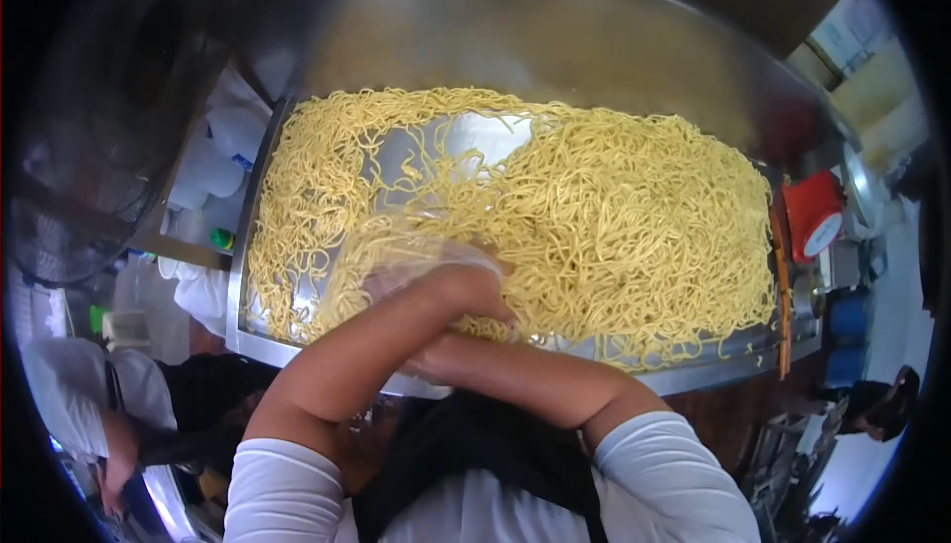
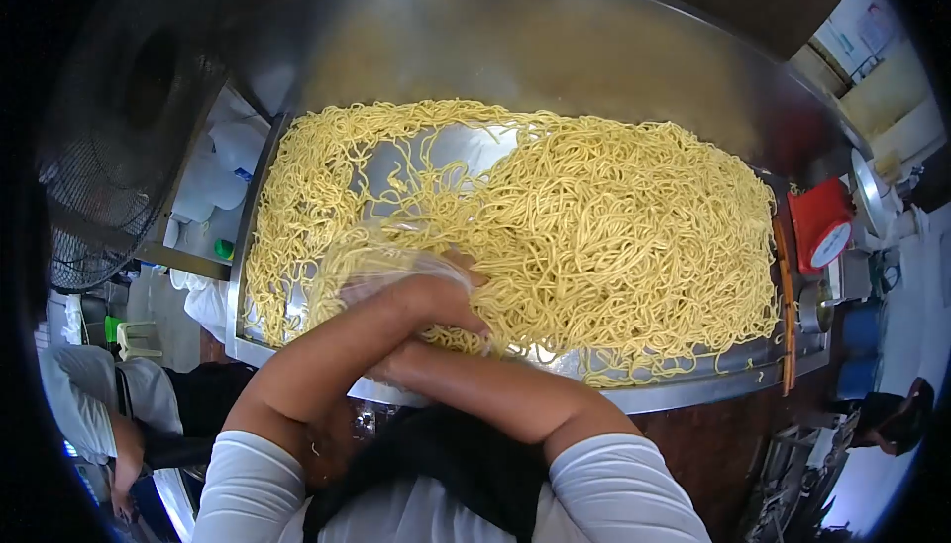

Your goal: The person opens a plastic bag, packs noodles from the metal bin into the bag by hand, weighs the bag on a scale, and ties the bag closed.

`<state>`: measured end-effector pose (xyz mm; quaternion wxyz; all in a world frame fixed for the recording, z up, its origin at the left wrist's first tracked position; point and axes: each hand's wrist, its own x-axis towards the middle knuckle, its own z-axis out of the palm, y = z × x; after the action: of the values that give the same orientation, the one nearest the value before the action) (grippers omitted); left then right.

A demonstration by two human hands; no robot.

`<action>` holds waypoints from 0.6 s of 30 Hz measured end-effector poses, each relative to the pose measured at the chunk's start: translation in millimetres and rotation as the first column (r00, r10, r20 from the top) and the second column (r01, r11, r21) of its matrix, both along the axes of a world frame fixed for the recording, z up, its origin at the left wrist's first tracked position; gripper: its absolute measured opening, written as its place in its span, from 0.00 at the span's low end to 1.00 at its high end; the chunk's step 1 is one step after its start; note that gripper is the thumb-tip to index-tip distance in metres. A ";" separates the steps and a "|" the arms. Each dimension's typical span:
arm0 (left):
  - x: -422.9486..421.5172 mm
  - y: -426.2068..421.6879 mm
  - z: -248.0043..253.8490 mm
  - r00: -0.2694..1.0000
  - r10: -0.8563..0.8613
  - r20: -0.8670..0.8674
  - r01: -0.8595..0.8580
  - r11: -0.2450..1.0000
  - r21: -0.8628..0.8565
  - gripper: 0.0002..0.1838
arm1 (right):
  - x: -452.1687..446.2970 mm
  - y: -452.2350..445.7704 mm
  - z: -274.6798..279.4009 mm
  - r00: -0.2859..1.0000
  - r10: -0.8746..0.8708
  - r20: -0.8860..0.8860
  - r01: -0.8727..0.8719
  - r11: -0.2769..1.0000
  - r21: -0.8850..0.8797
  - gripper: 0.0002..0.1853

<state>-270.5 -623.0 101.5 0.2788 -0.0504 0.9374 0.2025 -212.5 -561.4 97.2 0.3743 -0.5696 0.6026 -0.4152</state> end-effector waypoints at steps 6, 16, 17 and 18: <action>-13.7 -2.3 -22.7 0.852 0.523 -0.033 -0.406 0.699 0.588 0.23 | -31.4 26.2 -2.5 0.995 -0.090 0.052 0.089 0.996 0.032 0.15; 17.2 -23.4 42.0 0.599 0.764 0.240 -0.258 -0.099 0.961 0.23 | -146.7 86.9 74.5 0.902 -0.424 -0.085 0.415 0.903 -0.110 0.22; 23.0 -23.4 59.2 0.615 0.757 0.219 -0.290 -0.041 0.956 0.19 | -153.5 87.7 67.4 0.867 -0.468 -0.170 0.458 0.883 -0.098 0.22; 29.9 -23.0 70.1 0.642 0.746 0.177 -0.300 0.032 0.953 0.18 | -162.2 87.9 48.9 0.814 -0.492 -0.310 0.489 0.867 -0.092 0.19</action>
<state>-240.6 -646.0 171.6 -0.0326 -0.1873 0.5652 0.8027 -374.7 -473.5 146.1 0.1487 -0.4567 0.7801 -0.4010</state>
